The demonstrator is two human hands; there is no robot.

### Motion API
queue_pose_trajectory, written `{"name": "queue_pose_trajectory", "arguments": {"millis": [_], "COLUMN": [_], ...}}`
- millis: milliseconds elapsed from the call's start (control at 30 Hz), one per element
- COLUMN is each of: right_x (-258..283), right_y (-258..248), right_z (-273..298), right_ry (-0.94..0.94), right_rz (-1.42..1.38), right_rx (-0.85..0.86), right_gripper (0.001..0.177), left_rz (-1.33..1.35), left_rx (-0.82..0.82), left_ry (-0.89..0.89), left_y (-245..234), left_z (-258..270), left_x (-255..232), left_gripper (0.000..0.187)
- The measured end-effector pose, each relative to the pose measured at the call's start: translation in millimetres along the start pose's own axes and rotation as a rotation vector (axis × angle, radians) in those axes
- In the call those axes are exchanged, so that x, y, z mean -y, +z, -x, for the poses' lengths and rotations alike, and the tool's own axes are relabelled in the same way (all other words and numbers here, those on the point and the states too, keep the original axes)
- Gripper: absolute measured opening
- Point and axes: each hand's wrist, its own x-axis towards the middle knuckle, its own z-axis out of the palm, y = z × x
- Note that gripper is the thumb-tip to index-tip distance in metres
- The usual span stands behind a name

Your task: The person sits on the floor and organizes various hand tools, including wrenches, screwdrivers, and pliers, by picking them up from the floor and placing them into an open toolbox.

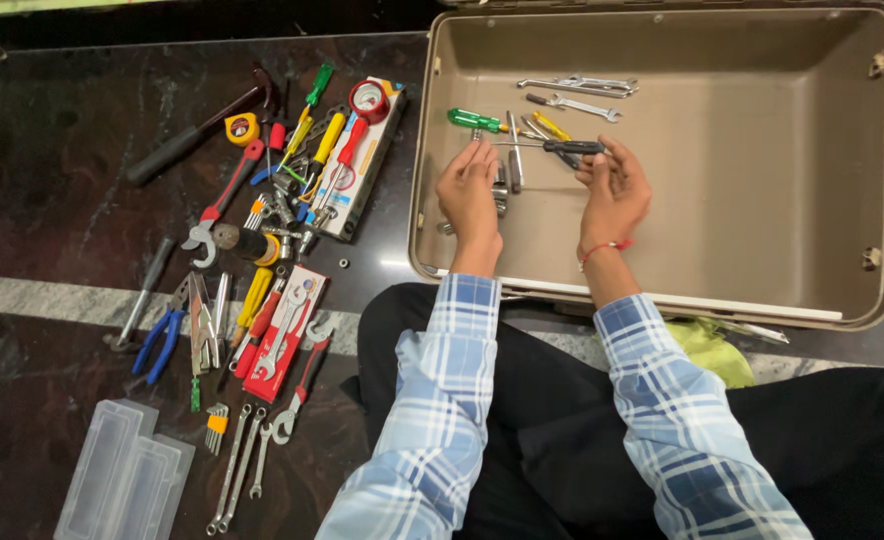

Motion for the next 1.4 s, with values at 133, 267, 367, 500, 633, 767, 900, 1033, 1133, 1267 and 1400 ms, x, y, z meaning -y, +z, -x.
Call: {"name": "queue_pose_trajectory", "arguments": {"millis": [133, 267, 367, 500, 633, 767, 900, 1033, 1133, 1267, 1400], "right_x": [13, 26, 33, 38, 39, 38, 36, 35, 34, 31, 15], "right_y": [7, 13, 16, 18, 31, 59, 91, 121, 141, 172, 201], "right_z": [5, 11, 13, 17, 31, 45, 53, 66, 73, 82, 90], "right_ry": [-0.028, -0.041, -0.035, 0.025, -0.056, -0.049, 0.022, -0.033, -0.046, -0.025, 0.019], "right_rz": [0.061, 0.177, 0.166, 0.067, 0.113, 0.081, 0.009, 0.052, 0.102, 0.124, 0.116], "right_rx": [0.076, 0.125, 0.141, 0.2, 0.242, 0.272, 0.287, 0.36, 0.409, 0.55, 0.688], "right_gripper": [0.022, 0.02, 0.02, 0.021, 0.019, 0.018, 0.018, 0.017, 0.016, 0.018, 0.019], "left_rz": [-0.018, -0.035, -0.03, -0.011, 0.016, 0.079, 0.134, 0.162, 0.188, 0.297, 0.419], "left_rx": [0.005, -0.003, -0.007, -0.025, -0.074, -0.12, -0.164, -0.224, -0.288, -0.395, -0.534], "left_ry": [0.039, 0.071, 0.051, 0.043, 0.085, 0.134, 0.191, 0.229, 0.281, 0.334, 0.276], "left_y": [-13, -20, -23, -32, -36, -46, -64, -88, -103, -128, -163], "left_z": [12, 23, 31, 40, 38, 32, 25, 17, 10, 2, -7], "left_x": [-18, -37, -48, -60, -73, -90, -106, -120, -124, -129, -130], "left_gripper": [0.044, 0.045, 0.043, 0.041, 0.043, 0.043, 0.043, 0.042, 0.043, 0.049, 0.06]}}
